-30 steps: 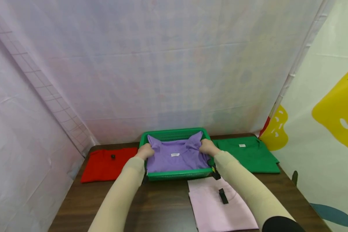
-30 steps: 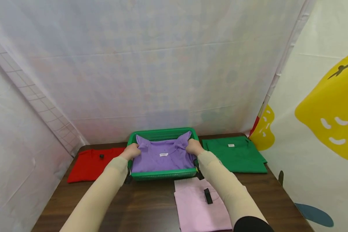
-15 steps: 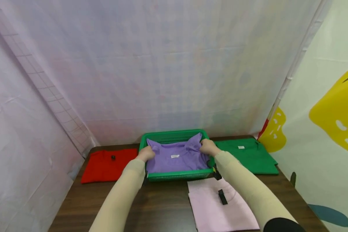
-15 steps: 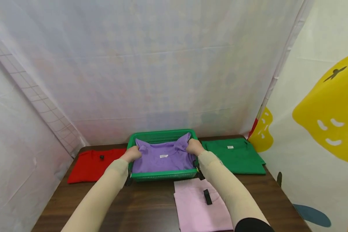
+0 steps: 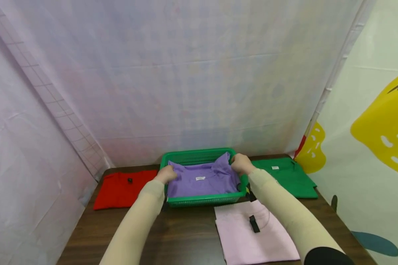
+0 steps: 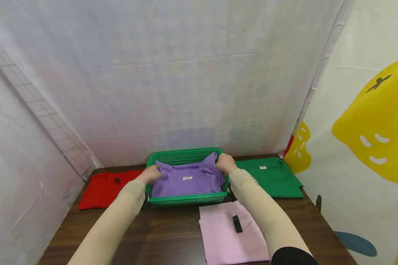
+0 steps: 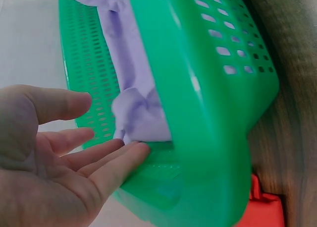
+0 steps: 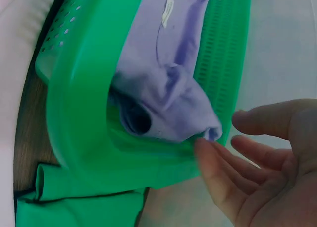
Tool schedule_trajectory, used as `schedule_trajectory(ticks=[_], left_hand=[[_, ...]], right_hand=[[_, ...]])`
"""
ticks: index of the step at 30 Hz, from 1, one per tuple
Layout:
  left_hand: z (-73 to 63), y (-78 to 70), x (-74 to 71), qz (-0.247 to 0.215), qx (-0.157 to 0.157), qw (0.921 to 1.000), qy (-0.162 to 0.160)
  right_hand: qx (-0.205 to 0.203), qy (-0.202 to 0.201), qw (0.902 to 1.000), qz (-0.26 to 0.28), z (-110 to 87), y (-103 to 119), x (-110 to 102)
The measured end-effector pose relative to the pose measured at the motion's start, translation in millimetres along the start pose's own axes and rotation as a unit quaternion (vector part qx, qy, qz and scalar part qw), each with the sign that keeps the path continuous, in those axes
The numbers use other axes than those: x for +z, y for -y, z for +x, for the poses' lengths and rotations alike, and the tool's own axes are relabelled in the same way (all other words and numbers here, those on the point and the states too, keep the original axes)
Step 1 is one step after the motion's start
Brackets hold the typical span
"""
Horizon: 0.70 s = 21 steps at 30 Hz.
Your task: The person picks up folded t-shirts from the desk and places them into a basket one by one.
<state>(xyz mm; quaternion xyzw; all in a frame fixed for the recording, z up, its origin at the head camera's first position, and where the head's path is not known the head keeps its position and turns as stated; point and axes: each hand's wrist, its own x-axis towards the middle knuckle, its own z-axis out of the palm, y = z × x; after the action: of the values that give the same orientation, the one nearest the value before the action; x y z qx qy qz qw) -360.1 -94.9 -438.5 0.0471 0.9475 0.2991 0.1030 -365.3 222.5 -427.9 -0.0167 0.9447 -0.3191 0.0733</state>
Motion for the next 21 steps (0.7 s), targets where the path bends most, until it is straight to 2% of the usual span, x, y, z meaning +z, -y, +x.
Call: schedule_trajectory(ticks=[4, 8, 10, 13, 14, 17, 20, 21], left_hand=[[0.0, -1.6, -1.9, -0.001, 0.012, 0.9998, -0.013], [1.2, -3.4, 2.7, -0.008, 0.018, 0.9995, -0.023], [5.8, -2.2, 8.6, -0.026, 0.013, 0.9995, -0.009], [21.1, 7.4, 22.1, -0.067, 0.002, 0.9973, 0.028], [34.6, 20.0, 30.8, -0.080, 0.020, 0.9959, 0.036], [44.1, 29.9, 39.7, -0.091, 0.014, 0.9939, 0.061], [34.6, 26.3, 37.6, -0.097, 0.003, 0.9924, 0.076], [21.0, 14.7, 31.3, -0.104, -0.025, 0.9907, 0.084]], right_hand=[[-0.026, -0.016, 0.9994, 0.019, 5.0, 0.7, 6.3], [-0.025, 0.013, 0.9965, 0.079, 4.4, 8.1, 19.1], [-0.007, 0.045, 0.9912, 0.124, 3.1, 10.8, 26.9], [0.023, 0.086, 0.9772, 0.193, 2.0, 10.1, 37.6], [0.033, 0.095, 0.9729, 0.208, 2.6, 8.8, 40.5], [0.062, 0.104, 0.9637, 0.238, 4.6, 5.2, 45.6], [0.079, 0.103, 0.9612, 0.244, 6.5, 4.0, 46.8], [0.083, 0.101, 0.9615, 0.242, 7.2, 3.6, 46.6]])
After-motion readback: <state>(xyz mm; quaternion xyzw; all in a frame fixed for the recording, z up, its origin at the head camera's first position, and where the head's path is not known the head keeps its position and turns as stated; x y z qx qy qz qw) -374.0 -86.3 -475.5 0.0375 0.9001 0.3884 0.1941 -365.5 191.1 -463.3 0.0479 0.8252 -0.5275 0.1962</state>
